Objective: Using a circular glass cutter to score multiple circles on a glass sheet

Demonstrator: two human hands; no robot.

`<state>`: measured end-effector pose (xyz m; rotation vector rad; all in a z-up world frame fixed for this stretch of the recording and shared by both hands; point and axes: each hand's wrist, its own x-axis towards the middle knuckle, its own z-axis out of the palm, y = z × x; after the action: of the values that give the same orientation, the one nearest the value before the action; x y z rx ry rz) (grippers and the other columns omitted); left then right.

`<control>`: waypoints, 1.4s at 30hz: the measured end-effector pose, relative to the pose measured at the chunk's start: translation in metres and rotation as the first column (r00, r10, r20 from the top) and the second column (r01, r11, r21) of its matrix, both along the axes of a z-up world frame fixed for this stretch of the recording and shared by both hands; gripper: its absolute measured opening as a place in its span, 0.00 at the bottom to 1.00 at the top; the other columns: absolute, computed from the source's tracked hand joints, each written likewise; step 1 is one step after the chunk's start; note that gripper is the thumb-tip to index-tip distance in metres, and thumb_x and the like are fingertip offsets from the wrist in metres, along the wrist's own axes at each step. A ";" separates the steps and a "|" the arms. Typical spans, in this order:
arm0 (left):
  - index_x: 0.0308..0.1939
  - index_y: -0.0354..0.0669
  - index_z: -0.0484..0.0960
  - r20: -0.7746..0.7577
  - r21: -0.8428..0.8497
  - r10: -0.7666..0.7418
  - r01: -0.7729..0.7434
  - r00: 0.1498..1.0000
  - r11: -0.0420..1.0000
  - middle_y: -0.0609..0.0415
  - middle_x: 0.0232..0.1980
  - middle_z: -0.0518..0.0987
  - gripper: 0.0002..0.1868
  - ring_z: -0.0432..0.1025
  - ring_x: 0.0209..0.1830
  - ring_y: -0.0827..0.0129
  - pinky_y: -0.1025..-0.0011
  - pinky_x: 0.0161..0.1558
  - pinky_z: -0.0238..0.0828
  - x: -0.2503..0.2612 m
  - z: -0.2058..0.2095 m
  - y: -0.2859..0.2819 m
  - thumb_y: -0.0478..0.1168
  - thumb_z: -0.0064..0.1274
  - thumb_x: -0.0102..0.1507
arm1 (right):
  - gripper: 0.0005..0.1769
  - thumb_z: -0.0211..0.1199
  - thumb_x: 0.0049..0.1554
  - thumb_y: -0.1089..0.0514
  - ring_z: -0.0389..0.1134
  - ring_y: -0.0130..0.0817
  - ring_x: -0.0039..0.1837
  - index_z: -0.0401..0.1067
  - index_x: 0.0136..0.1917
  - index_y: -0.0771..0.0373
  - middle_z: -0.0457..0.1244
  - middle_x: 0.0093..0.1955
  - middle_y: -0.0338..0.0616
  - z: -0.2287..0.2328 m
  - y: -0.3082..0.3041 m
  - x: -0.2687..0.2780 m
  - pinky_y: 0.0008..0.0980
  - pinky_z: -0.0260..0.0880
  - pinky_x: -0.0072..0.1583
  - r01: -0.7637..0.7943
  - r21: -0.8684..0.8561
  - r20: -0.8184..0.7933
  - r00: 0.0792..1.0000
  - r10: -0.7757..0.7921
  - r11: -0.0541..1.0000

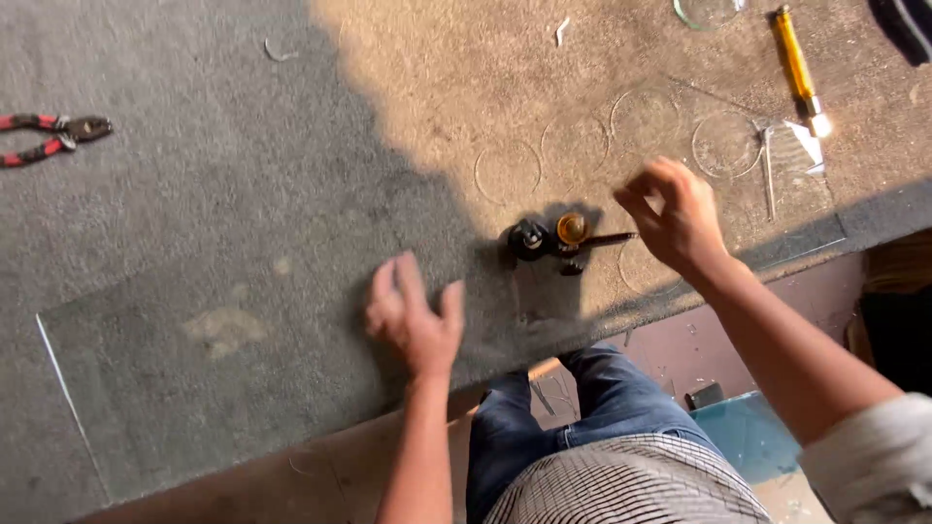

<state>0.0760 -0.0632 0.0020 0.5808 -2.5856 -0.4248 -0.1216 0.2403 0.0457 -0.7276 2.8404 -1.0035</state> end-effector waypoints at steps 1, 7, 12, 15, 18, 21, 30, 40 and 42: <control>0.69 0.51 0.74 -0.008 -0.002 -0.009 0.009 1.000 1.000 0.47 0.66 0.70 0.41 0.70 0.58 0.48 0.51 0.52 0.66 0.006 -0.009 -0.007 0.65 0.60 0.56 | 0.11 0.70 0.63 0.57 0.67 0.48 0.47 0.72 0.41 0.58 0.63 0.39 0.44 -0.006 0.012 0.008 0.48 0.68 0.53 0.009 -0.002 -0.008 1.000 -0.009 1.000; 0.73 0.47 0.70 0.137 -0.078 0.329 -0.321 0.934 0.944 0.44 0.71 0.65 0.39 0.64 0.65 0.47 0.50 0.60 0.54 0.018 -0.014 -0.012 0.65 0.49 0.64 | 0.08 0.70 0.53 0.69 0.70 0.45 0.41 0.76 0.42 0.58 0.64 0.37 0.45 -0.026 0.037 0.055 0.40 0.75 0.48 0.139 -0.041 -0.036 0.989 -0.141 0.989; 0.69 0.37 0.76 0.122 -0.216 0.324 -0.293 0.938 0.931 0.39 0.71 0.68 0.37 0.65 0.64 0.42 0.47 0.61 0.56 0.010 0.001 -0.003 0.62 0.47 0.68 | 0.05 0.59 0.59 0.57 0.66 0.42 0.41 0.70 0.45 0.61 0.65 0.40 0.44 -0.034 0.089 0.020 0.42 0.63 0.46 0.539 -0.003 -0.069 0.840 -0.538 0.842; 0.69 0.35 0.76 0.106 -0.228 0.304 -0.274 0.947 0.934 0.39 0.71 0.67 0.35 0.64 0.66 0.41 0.47 0.61 0.56 0.007 0.002 -0.002 0.60 0.48 0.69 | 0.17 0.69 0.57 0.54 0.63 0.54 0.54 0.66 0.53 0.60 0.62 0.49 0.51 -0.088 0.144 -0.003 0.52 0.61 0.54 0.712 0.272 -0.242 0.701 -0.670 0.647; 0.69 0.37 0.75 0.116 -0.222 0.329 -0.298 0.937 0.928 0.39 0.70 0.67 0.37 0.65 0.62 0.40 0.46 0.57 0.57 0.003 -0.003 -0.003 0.64 0.40 0.69 | 0.09 0.65 0.62 0.51 0.60 0.57 0.56 0.73 0.46 0.57 0.58 0.54 0.52 -0.135 0.182 -0.017 0.56 0.66 0.51 0.709 0.426 -0.303 0.697 -0.649 0.562; 0.70 0.39 0.74 0.118 -0.206 0.329 -0.301 0.937 0.931 0.39 0.72 0.67 0.36 0.64 0.69 0.44 0.47 0.64 0.56 0.007 -0.005 -0.004 0.62 0.44 0.68 | 0.09 0.61 0.65 0.55 0.56 0.62 0.63 0.71 0.51 0.64 0.59 0.57 0.60 -0.104 0.167 -0.013 0.64 0.61 0.57 0.587 0.444 -0.096 0.782 -0.616 0.676; 0.73 0.47 0.69 0.167 -0.078 0.369 -0.361 0.914 0.929 0.45 0.74 0.63 0.41 0.58 0.73 0.50 0.49 0.67 0.47 0.013 -0.020 -0.007 0.65 0.49 0.62 | 0.06 0.60 0.61 0.65 0.74 0.54 0.42 0.71 0.41 0.60 0.72 0.35 0.43 0.015 0.043 0.147 0.49 0.72 0.52 0.324 0.214 0.157 0.920 -0.360 0.921; 0.71 0.43 0.70 0.043 0.018 0.380 -0.381 0.924 0.925 0.40 0.70 0.64 0.39 0.63 0.66 0.40 0.42 0.58 0.57 0.029 -0.023 -0.052 0.61 0.53 0.62 | 0.03 0.62 0.57 0.58 0.74 0.44 0.43 0.71 0.42 0.50 0.70 0.33 0.37 -0.066 0.023 0.165 0.44 0.73 0.47 0.175 0.180 0.122 0.973 -0.198 0.968; 0.72 0.42 0.70 0.122 -0.076 0.449 -0.443 0.885 0.893 0.42 0.73 0.63 0.38 0.59 0.71 0.44 0.46 0.65 0.49 0.036 -0.021 -0.073 0.59 0.52 0.64 | 0.03 0.59 0.58 0.56 0.71 0.60 0.45 0.73 0.46 0.51 0.69 0.37 0.52 -0.071 0.015 0.157 0.59 0.70 0.48 0.218 0.240 0.107 0.962 -0.250 0.946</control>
<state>0.1119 -0.1367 -0.0195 1.1920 -2.4684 -0.1718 0.0352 0.2558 -0.0255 -0.2929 2.9003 -0.7002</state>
